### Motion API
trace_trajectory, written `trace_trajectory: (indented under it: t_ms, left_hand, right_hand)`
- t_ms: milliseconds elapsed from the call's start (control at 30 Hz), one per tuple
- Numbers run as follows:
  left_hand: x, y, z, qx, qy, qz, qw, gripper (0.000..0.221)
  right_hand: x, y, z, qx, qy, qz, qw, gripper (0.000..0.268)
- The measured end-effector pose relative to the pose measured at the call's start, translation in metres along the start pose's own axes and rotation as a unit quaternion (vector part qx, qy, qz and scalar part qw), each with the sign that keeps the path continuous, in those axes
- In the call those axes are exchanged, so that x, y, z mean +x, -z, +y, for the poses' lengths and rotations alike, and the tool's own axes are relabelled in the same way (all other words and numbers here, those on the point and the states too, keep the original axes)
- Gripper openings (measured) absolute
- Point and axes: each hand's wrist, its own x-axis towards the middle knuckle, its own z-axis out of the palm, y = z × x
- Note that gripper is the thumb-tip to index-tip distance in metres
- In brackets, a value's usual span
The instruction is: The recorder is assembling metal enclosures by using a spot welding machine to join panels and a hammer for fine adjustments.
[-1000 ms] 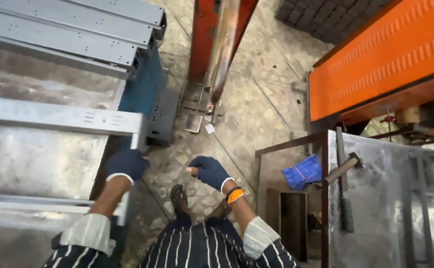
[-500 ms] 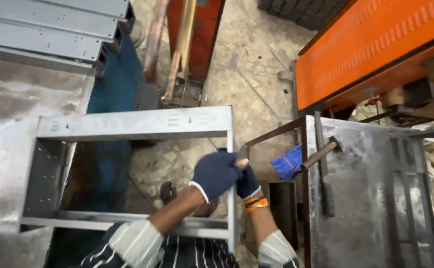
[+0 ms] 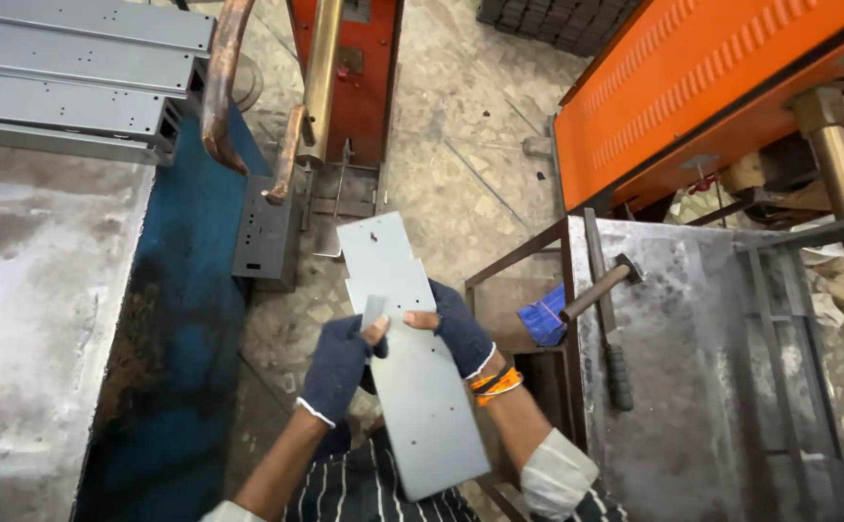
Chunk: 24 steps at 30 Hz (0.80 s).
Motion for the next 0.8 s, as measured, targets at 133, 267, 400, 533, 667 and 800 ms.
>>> trace_trajectory:
  t_ms: [133, 267, 400, 533, 667, 800]
  left_hand:
    - [-0.014, -0.024, 0.0, -0.041, -0.002, -0.014, 0.999, 0.054]
    - [-0.025, -0.029, 0.016, -0.026, 0.014, -0.106, 0.994, 0.057]
    - [-0.029, -0.016, 0.023, 0.018, -0.011, -0.199, 0.98, 0.059]
    - [-0.046, 0.009, 0.025, 0.021, 0.001, -0.21, 0.977, 0.056]
    - [-0.057, 0.038, 0.02, -0.068, 0.02, -0.151, 0.986, 0.048]
    - [-0.063, 0.073, 0.042, -0.15, 0.043, -0.11, 0.982, 0.039]
  right_hand:
    - [-0.022, 0.026, -0.012, -0.076, -0.001, -0.02, 0.997, 0.063]
    - [-0.044, 0.024, -0.043, -0.129, -0.017, -0.02, 0.991, 0.062]
    - [-0.045, 0.025, -0.05, -0.185, -0.034, -0.025, 0.982, 0.061]
    - [-0.033, 0.001, -0.05, -0.187, -0.043, -0.063, 0.979, 0.06]
    - [-0.013, -0.023, -0.051, -0.174, -0.027, -0.117, 0.977, 0.06]
    - [0.008, -0.051, -0.06, -0.176, 0.002, -0.149, 0.973, 0.06]
